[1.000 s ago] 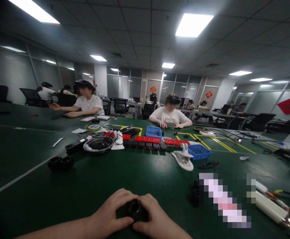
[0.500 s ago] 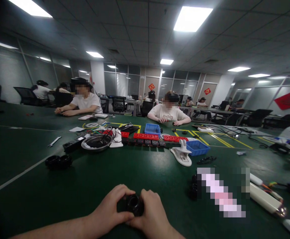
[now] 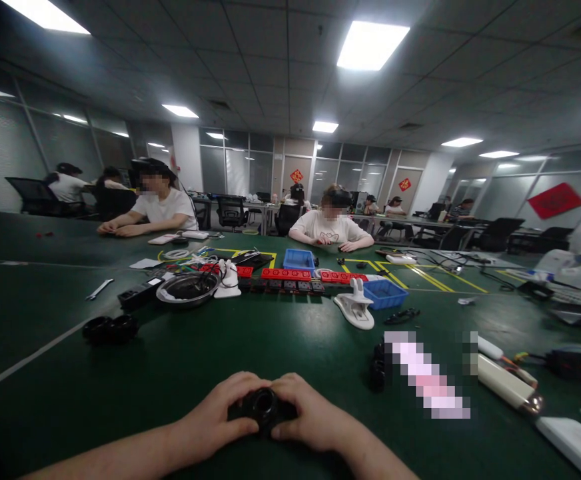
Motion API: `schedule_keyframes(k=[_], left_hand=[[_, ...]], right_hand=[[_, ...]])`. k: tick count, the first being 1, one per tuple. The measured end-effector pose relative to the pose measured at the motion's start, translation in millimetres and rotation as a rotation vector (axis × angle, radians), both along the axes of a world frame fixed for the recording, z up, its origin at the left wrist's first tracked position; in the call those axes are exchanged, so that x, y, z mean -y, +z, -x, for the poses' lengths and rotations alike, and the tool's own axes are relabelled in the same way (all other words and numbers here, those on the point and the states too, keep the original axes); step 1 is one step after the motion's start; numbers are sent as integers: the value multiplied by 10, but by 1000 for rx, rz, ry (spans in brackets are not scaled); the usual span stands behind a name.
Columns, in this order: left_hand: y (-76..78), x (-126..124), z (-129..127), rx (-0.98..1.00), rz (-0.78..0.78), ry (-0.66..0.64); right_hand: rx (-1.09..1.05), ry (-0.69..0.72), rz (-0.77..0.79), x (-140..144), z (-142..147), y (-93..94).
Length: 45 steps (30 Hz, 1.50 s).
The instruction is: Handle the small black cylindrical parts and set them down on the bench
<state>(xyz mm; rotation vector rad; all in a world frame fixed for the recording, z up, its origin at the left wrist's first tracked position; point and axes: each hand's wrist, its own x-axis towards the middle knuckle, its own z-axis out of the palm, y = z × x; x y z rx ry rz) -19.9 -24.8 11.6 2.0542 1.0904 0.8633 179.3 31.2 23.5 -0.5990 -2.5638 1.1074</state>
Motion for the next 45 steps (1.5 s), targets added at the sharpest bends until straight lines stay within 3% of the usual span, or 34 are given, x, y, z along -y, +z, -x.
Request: schedule_keyframes(k=[5, 8, 11, 13, 18, 21, 23, 25, 29, 32, 34, 40, 45], left_hand=[[7, 6, 0, -9, 3, 8], [-9, 14, -35, -10, -22, 100], [-25, 18, -72, -5, -31, 202], [-23, 19, -82, -4, -16, 213], [2, 22, -45, 4, -30, 116], [3, 17, -16, 22, -58, 36], [-6, 9, -8, 22, -42, 16], [-21, 2, -16, 21, -27, 33], [-49, 13, -73, 25, -22, 195], [-34, 38, -112, 3, -4, 294], [-11, 49, -118, -12, 11, 293], [17, 42, -74, -3, 40, 183], [18, 39, -44, 25, 47, 140]], right_hand=[[52, -231, -69, 63, 72, -143], [146, -434, -250, 152, 177, -230], [186, -539, -393, 218, 244, -248], [147, -501, -368, 221, 229, -210], [64, -89, -80, 100, 58, -21], [33, 5, -7, 30, 12, 30], [13, -4, -18, 20, 29, 1], [22, -120, -57, 44, 72, -70], [128, -465, -281, 153, 199, -225], [186, -571, -452, 232, 265, -239], [153, -538, -432, 260, 259, -197], [-28, -204, -89, 203, 99, -47], [-26, -213, -23, 122, 62, -78]])
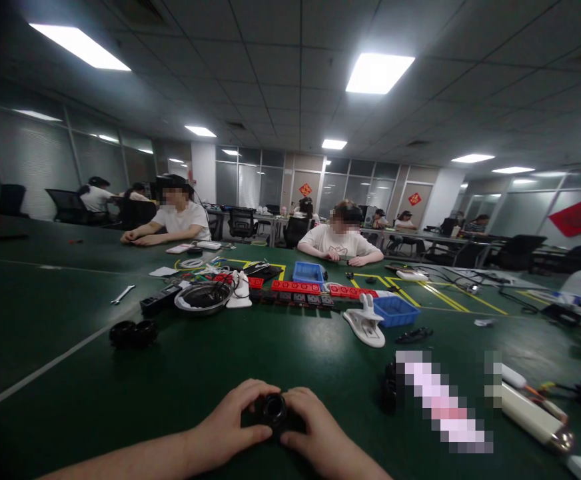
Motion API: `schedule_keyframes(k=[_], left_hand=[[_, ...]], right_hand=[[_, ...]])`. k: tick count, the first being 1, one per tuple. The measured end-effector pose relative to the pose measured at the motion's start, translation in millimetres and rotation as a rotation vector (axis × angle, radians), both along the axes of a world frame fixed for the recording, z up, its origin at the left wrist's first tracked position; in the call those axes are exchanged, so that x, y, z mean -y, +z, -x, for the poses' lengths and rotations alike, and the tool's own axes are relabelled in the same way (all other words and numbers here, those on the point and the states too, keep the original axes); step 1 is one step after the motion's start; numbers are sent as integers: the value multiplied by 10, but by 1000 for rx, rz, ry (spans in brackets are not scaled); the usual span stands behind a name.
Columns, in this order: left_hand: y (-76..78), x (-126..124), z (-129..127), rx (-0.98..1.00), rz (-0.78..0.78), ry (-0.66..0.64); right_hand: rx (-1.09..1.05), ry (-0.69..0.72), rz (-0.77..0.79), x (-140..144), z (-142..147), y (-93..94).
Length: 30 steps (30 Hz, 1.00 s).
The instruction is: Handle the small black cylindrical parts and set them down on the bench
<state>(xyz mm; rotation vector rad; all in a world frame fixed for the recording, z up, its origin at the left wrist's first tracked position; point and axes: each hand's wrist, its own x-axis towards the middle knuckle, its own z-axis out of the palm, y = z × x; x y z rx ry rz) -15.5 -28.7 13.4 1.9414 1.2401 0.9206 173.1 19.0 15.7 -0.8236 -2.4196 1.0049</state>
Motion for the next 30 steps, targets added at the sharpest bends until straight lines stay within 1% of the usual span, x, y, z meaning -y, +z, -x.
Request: schedule_keyframes(k=[2, 4, 7, 9, 12, 14, 15, 16, 19, 20, 22, 23, 25, 30], left_hand=[[0, -5, -1, 7, 5, -8], [-10, -14, -16, 5, 16, 6], [-46, -25, -57, -11, 24, 112], [-69, -25, -86, -27, 11, 194], [-74, -15, -105, -53, -2, 247], [-57, -10, -98, -60, 7, 242], [-46, -8, -89, -58, 12, 226], [-34, -6, -78, -51, 13, 199], [-9, -4, -38, -25, -3, 84], [-6, -4, -26, -21, -10, 48], [-10, -8, -10, -16, -17, 1], [-16, -12, -6, -15, -18, -11], [-30, -22, -10, -15, -9, -2], [-63, -31, -53, -19, 27, 115]], right_hand=[[28, -73, -41, -4, 22, -52], [92, -156, -121, 12, 67, -99], [201, -287, -310, 65, 162, -133], [260, -350, -424, 105, 221, -134], [321, -381, -499, 141, 261, -125], [309, -379, -472, 137, 242, -114], [277, -352, -435, 128, 220, -105], [232, -303, -384, 114, 191, -92], [113, -96, -206, 62, 91, -35], [95, -47, -158, 45, 62, -16], [78, -5, -91, 15, 23, 4], [73, -4, -75, 5, 17, 0], [85, -53, -85, 2, 34, -35], [228, -309, -276, 78, 150, -147]])
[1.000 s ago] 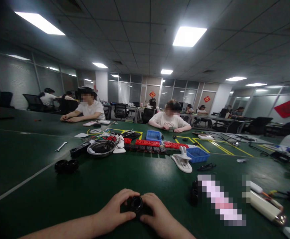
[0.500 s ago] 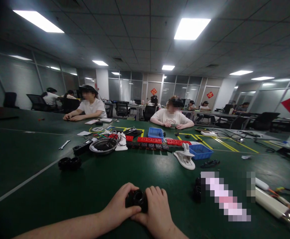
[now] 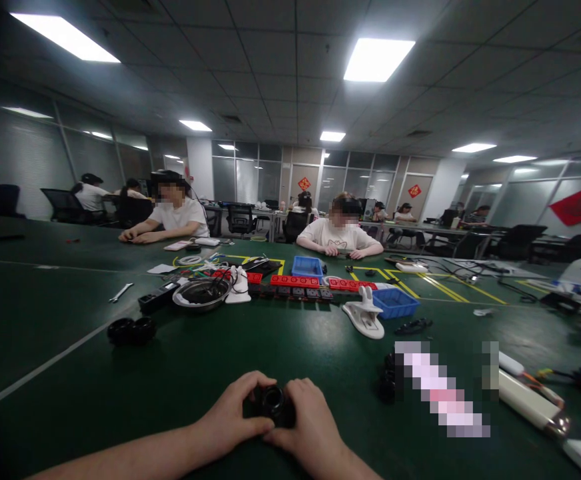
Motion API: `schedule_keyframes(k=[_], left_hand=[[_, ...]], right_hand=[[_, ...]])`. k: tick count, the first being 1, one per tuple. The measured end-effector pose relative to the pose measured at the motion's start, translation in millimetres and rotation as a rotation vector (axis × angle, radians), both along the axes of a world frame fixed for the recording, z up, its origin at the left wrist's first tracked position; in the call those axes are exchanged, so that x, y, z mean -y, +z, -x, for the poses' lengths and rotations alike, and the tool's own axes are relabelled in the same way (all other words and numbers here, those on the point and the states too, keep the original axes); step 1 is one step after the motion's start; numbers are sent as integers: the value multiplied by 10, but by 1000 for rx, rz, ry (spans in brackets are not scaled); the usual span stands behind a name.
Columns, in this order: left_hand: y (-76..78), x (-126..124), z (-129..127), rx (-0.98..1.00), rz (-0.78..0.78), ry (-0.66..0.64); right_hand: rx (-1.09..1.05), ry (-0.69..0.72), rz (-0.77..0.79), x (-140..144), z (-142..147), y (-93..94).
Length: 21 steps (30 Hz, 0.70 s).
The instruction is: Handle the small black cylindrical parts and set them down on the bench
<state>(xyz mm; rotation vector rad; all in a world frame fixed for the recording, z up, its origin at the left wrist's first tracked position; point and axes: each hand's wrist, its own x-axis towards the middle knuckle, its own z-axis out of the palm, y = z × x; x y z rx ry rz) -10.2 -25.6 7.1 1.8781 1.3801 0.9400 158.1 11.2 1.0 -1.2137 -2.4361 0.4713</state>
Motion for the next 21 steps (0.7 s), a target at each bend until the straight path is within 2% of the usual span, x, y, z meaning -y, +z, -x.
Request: schedule_keyframes(k=[3, 6, 7, 10, 13, 16, 18, 20, 21], left_hand=[[-31, 14, 13, 60, -18, -24], [-52, 7, 86, 307, -62, 7], [-47, -6, 121, 441, -51, 48], [9, -71, 229, 874, 99, 231], [70, -138, 305, 1127, 231, 401], [80, -169, 327, 1178, 242, 462], [64, -171, 323, 1171, 232, 481], [46, -169, 314, 1143, 206, 504], [40, -169, 308, 1105, 180, 507]], right_hand=[[-34, 19, -24, -2, -36, 6], [-342, 127, 125, -124, -197, 49], [-517, 99, 207, -183, -257, 70], [-1038, -119, 405, -345, -382, 158], [-1306, -317, 595, -407, -410, 235], [-1337, -439, 738, -423, -406, 225], [-1308, -477, 744, -448, -410, 170], [-1212, -443, 733, -476, -414, 103], [-1116, -383, 738, -481, -411, 71]])
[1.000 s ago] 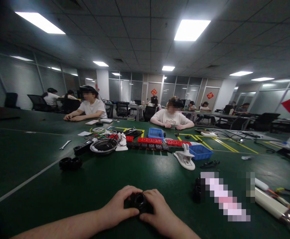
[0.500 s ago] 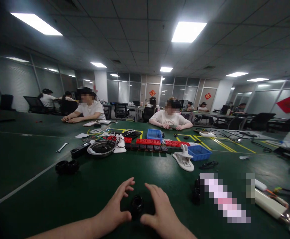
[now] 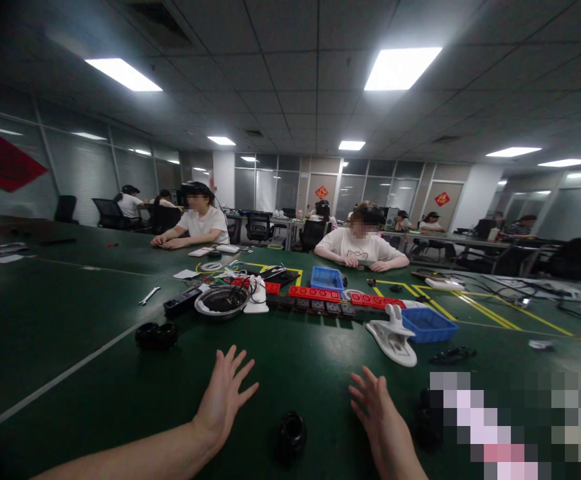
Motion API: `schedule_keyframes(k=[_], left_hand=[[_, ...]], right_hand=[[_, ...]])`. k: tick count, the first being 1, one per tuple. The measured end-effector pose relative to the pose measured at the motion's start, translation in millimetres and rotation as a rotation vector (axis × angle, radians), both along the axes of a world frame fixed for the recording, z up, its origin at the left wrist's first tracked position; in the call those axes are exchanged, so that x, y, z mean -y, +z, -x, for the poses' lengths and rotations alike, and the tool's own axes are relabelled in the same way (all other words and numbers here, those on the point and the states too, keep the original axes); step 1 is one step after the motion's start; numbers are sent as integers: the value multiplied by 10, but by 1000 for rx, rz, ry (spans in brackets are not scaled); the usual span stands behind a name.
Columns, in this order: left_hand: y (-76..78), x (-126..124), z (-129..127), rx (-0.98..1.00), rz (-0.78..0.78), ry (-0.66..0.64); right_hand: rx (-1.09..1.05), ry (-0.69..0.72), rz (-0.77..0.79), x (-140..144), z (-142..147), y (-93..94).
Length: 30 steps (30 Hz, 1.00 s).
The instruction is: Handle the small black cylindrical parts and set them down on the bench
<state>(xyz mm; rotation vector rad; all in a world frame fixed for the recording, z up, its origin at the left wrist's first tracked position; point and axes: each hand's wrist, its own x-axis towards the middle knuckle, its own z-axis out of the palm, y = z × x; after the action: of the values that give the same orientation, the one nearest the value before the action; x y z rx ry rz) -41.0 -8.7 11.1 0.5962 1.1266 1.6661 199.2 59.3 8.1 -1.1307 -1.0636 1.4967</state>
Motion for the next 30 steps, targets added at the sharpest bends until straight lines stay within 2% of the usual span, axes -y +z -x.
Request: schedule_keyframes(k=[2, 4, 6, 7, 10, 13, 16, 19, 24, 27, 30], left_hand=[[-4, -3, -17, -180, -21, -54], [2, -5, -46, -454, 17, -245], [7, -2, -81, -718, 67, -453], [4, 0, -96, -814, 59, -504], [-33, -3, -106, -919, -33, -432], [-97, -22, -64, -908, -79, -357], [-144, -14, -33, -979, -226, -419], [-139, 29, -62, -1092, -298, -532], [-62, 65, -166, -1185, -240, -594], [-35, 55, -207, -1198, -186, -604], [-43, 60, -244, -1224, -115, -571]], right_hand=[[199, 220, -111, 23, 22, -48], [430, 373, -301, 99, 66, -72], [619, 374, -488, 204, 120, -75], [672, 368, -547, 253, 145, -71], [735, 388, -627, 347, 190, -55], [688, 503, -637, 366, 181, -29], [719, 667, -600, 363, 165, 33], [821, 772, -680, 344, 183, 105], [961, 756, -811, 295, 252, 102], [949, 699, -778, 296, 285, 40], [981, 571, -690, 347, 346, -9]])
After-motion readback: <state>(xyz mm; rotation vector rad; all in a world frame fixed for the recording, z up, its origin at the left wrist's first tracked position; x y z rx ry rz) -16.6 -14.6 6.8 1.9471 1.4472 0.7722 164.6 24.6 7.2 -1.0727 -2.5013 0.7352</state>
